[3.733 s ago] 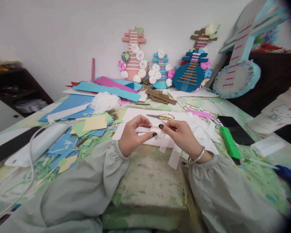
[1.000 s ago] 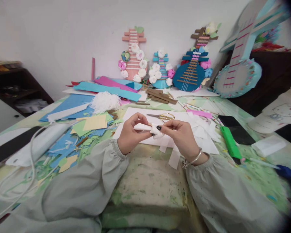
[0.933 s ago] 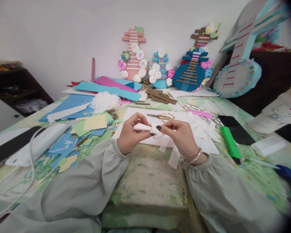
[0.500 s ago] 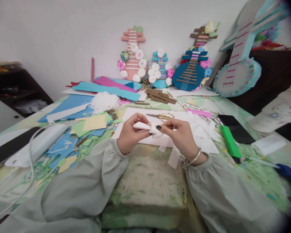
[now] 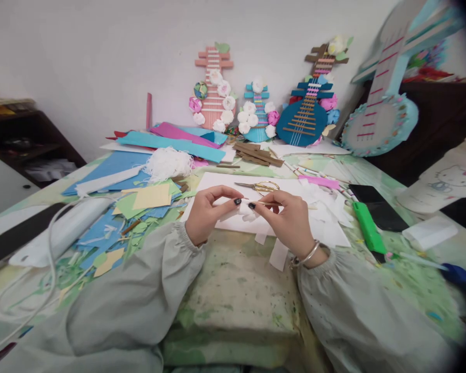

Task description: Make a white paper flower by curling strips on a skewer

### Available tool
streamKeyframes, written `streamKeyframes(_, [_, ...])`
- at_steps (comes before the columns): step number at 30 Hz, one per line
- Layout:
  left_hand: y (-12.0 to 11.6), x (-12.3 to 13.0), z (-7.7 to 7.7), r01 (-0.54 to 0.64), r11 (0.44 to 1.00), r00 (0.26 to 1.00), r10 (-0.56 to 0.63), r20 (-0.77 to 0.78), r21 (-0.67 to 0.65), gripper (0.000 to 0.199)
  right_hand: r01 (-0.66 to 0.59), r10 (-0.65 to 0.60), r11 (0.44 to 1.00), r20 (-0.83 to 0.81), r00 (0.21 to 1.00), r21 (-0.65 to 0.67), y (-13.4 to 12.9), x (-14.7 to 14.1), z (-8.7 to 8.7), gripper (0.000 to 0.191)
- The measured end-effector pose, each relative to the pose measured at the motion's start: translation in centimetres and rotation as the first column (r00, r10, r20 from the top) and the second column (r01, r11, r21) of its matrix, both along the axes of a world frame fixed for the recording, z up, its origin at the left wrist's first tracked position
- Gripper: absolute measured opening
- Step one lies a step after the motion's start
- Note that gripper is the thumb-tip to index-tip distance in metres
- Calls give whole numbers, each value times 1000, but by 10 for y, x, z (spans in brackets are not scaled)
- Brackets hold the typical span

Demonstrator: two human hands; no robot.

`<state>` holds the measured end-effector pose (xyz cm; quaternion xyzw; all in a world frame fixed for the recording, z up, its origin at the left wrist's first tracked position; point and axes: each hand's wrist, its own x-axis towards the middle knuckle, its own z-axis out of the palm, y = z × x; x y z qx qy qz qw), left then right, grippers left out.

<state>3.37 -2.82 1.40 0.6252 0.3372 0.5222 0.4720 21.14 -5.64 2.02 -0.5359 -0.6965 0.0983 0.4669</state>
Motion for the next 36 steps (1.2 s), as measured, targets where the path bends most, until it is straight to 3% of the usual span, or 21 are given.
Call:
streamKeyframes(3, [1, 0, 2, -72, 997, 993, 74, -94, 23, 15, 17, -19, 999, 64, 998, 36, -1, 0, 0, 20])
streamKeyframes(7, [2, 1, 2, -63, 997, 994, 59, -92, -39, 16, 13, -19, 999, 120, 993, 44, 2, 3, -3, 23])
streamKeyframes(10, [3, 1, 0, -54, 998, 994, 50, -97, -37, 14, -65, 73, 997, 179, 981, -47, 6, 8, -2, 24])
streamKeyframes(15, [1, 2, -1, -74, 991, 986, 89, -138, 108, 9, -238, 287, 946, 227, 931, -222, 10, 14, 2, 29])
streamKeyframes(18, [0, 2, 0, -48, 989, 990, 65, -122, 139, 9, -357, 401, 886, 103, 910, -297, 11, 15, 3, 35])
streamKeyframes(21, [0, 0, -1, -13, 988, 991, 33, -128, 154, 9, -480, 491, 787, -78, 868, -387, 13, 16, 1, 37])
streamKeyframes(28, [0, 0, -2, 66, 976, 986, -32, -165, 206, 16, -628, 543, 575, -330, 772, -524, 13, 21, 2, 45])
streamKeyframes(32, [-3, 0, 3, 81, 975, 987, -49, -153, 208, 12, -661, 525, 542, -405, 748, -519, 12, 22, 4, 47])
streamKeyframes(36, [-3, -5, 6, 146, 971, 984, -123, -128, 190, 22, -692, 364, 510, -601, 712, -511, 11, 20, 3, 45])
